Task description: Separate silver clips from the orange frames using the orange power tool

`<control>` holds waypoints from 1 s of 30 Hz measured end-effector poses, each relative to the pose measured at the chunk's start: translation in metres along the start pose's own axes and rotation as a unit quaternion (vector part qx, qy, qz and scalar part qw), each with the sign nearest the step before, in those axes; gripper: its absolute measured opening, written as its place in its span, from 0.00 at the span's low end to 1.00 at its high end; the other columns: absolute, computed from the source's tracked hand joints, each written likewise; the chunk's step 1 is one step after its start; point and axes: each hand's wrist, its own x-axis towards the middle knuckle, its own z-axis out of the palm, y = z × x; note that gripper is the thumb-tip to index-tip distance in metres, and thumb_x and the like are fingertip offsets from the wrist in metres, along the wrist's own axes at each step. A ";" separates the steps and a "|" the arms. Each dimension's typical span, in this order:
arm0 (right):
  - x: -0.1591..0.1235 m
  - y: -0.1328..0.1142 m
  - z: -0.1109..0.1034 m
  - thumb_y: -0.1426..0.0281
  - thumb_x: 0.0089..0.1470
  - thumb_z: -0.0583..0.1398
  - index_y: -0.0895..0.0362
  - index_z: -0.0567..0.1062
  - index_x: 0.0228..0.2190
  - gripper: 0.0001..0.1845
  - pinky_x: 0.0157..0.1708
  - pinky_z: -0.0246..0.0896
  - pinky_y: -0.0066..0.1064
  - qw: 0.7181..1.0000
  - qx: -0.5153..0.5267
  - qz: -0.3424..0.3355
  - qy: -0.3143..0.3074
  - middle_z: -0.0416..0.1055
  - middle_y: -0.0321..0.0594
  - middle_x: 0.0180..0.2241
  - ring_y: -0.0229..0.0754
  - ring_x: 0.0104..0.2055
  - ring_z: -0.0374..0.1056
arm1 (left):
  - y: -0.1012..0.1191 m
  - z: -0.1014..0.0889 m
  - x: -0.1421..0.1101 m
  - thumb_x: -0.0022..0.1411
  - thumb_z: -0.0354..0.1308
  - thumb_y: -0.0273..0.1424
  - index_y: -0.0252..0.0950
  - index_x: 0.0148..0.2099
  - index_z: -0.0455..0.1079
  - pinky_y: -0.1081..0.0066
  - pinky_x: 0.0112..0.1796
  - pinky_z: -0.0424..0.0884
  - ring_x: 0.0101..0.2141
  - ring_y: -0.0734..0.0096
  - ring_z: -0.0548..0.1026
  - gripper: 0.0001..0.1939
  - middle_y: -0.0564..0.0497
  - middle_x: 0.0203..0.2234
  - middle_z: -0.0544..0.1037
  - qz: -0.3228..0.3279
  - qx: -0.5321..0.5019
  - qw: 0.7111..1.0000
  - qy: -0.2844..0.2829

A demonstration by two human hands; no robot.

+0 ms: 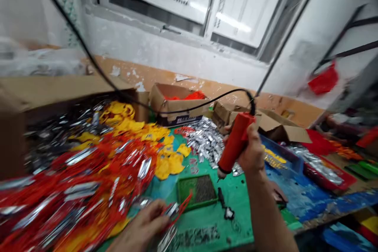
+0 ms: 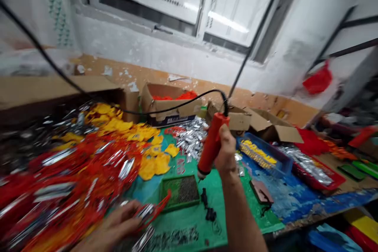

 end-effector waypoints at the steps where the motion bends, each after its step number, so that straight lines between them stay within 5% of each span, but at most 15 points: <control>1: -0.002 0.000 -0.001 0.51 0.52 0.54 0.56 0.73 0.35 0.22 0.23 0.66 0.32 1.000 0.012 0.001 -0.002 0.75 0.40 0.27 0.40 0.23 0.70 | 0.002 0.004 -0.003 0.56 0.56 0.43 0.37 0.36 0.73 0.72 0.34 0.64 0.33 0.67 0.67 0.15 0.52 0.30 0.72 0.001 -0.012 1.000 -0.008; 5: -0.008 0.003 -0.001 0.58 0.52 0.55 0.57 0.75 0.37 0.17 0.28 0.68 0.37 0.998 0.061 -0.017 -0.013 0.74 0.42 0.31 0.44 0.28 0.72 | 0.007 0.018 -0.006 0.56 0.57 0.35 0.35 0.43 0.75 0.75 0.33 0.59 0.31 0.71 0.66 0.14 0.53 0.30 0.74 -0.003 -0.093 0.993 -0.069; 14: -0.038 0.002 0.010 0.62 0.54 0.54 0.57 0.74 0.42 0.18 0.33 0.69 0.41 0.994 0.092 -0.002 -0.057 0.71 0.45 0.37 0.49 0.41 0.71 | 0.000 0.028 -0.008 0.57 0.56 0.39 0.32 0.36 0.75 0.75 0.26 0.52 0.23 0.76 0.58 0.14 0.54 0.22 0.68 -0.012 -0.119 0.992 -0.039; 23: -0.074 0.029 0.015 0.71 0.41 0.67 0.52 0.69 0.45 0.27 0.27 0.68 0.36 0.989 -0.065 0.125 -0.053 0.72 0.38 0.35 0.40 0.28 0.69 | 0.006 0.034 -0.003 0.58 0.55 0.39 0.32 0.36 0.74 0.74 0.27 0.51 0.25 0.76 0.56 0.15 0.55 0.23 0.64 -0.009 -0.091 0.996 0.009; 30: -0.083 0.024 0.028 0.71 0.45 0.63 0.51 0.71 0.40 0.17 0.27 0.65 0.37 0.998 -0.004 0.058 -0.027 0.68 0.32 0.24 0.39 0.23 0.67 | 0.006 0.043 -0.001 0.58 0.56 0.42 0.33 0.31 0.71 0.73 0.25 0.47 0.23 0.77 0.52 0.16 0.57 0.20 0.60 -0.049 -0.140 0.989 -0.009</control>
